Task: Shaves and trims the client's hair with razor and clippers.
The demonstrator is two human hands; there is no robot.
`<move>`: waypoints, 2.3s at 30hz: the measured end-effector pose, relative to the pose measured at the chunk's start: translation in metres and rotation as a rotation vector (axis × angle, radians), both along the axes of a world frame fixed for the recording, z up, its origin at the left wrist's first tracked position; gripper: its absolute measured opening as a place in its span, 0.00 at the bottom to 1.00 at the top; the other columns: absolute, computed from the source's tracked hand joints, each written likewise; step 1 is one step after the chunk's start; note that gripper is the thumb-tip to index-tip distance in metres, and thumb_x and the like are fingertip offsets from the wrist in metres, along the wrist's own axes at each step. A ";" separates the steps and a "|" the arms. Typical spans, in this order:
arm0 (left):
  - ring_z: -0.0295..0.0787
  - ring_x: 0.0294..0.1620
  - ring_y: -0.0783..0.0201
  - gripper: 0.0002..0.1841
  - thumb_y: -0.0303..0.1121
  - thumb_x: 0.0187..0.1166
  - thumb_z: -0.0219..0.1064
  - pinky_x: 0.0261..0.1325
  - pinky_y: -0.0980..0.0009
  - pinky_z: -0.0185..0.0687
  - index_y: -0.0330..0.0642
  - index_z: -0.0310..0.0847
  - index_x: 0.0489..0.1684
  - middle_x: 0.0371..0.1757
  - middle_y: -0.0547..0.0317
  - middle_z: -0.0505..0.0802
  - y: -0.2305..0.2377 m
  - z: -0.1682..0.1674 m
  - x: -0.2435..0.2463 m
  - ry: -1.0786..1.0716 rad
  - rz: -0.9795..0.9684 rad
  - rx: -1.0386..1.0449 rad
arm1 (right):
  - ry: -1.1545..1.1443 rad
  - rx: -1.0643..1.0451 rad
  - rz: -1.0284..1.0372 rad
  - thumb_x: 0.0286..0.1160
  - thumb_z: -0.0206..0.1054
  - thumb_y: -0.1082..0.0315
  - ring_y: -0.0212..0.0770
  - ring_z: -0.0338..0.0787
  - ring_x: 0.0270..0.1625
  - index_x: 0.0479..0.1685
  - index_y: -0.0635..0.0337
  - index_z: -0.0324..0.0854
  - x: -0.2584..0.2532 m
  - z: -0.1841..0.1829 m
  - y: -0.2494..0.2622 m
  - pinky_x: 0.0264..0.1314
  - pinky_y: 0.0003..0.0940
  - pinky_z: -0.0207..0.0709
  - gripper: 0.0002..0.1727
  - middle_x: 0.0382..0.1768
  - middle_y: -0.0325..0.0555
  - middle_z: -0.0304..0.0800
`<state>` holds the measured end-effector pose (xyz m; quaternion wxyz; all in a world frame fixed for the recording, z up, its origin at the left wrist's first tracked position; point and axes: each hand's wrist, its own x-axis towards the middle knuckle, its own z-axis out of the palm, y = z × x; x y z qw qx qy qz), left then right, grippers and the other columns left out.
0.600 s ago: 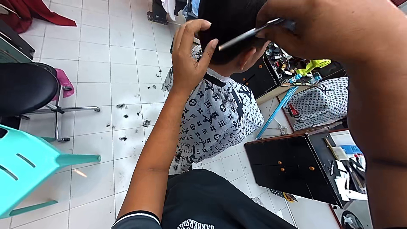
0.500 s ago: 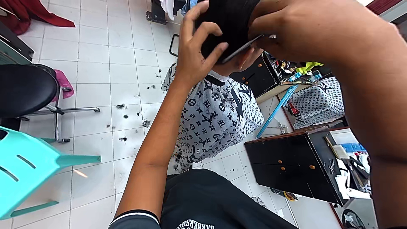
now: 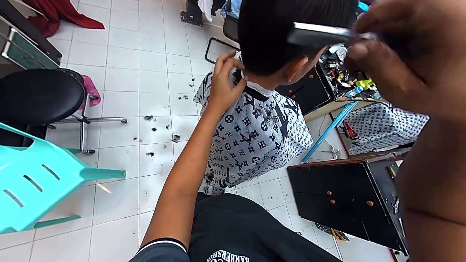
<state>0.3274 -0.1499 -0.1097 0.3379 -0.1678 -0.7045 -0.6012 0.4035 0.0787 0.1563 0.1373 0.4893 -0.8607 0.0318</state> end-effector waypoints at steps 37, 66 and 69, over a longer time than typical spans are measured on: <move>0.89 0.54 0.52 0.23 0.53 0.72 0.76 0.61 0.59 0.83 0.37 0.90 0.42 0.46 0.44 0.92 -0.060 0.005 -0.154 0.457 -0.893 -0.491 | -0.463 -0.813 -0.856 0.88 0.60 0.59 0.19 0.82 0.35 0.57 0.61 0.88 0.026 -0.213 -0.143 0.41 0.16 0.79 0.17 0.39 0.36 0.89; 0.86 0.60 0.47 0.12 0.36 0.83 0.67 0.66 0.52 0.79 0.47 0.95 0.54 0.55 0.40 0.91 -0.065 -0.058 -0.179 0.356 -1.161 -0.107 | -0.518 -1.173 -1.791 0.93 0.52 0.66 0.26 0.77 0.20 0.66 0.60 0.79 -0.072 -0.182 -0.275 0.21 0.21 0.72 0.15 0.31 0.37 0.85; 0.86 0.61 0.46 0.12 0.36 0.82 0.67 0.66 0.53 0.78 0.48 0.95 0.55 0.55 0.41 0.91 -0.065 -0.059 -0.180 0.352 -1.167 -0.111 | -0.504 -1.222 -1.796 0.92 0.52 0.67 0.25 0.76 0.19 0.66 0.61 0.79 -0.073 -0.185 -0.276 0.20 0.20 0.72 0.15 0.30 0.36 0.84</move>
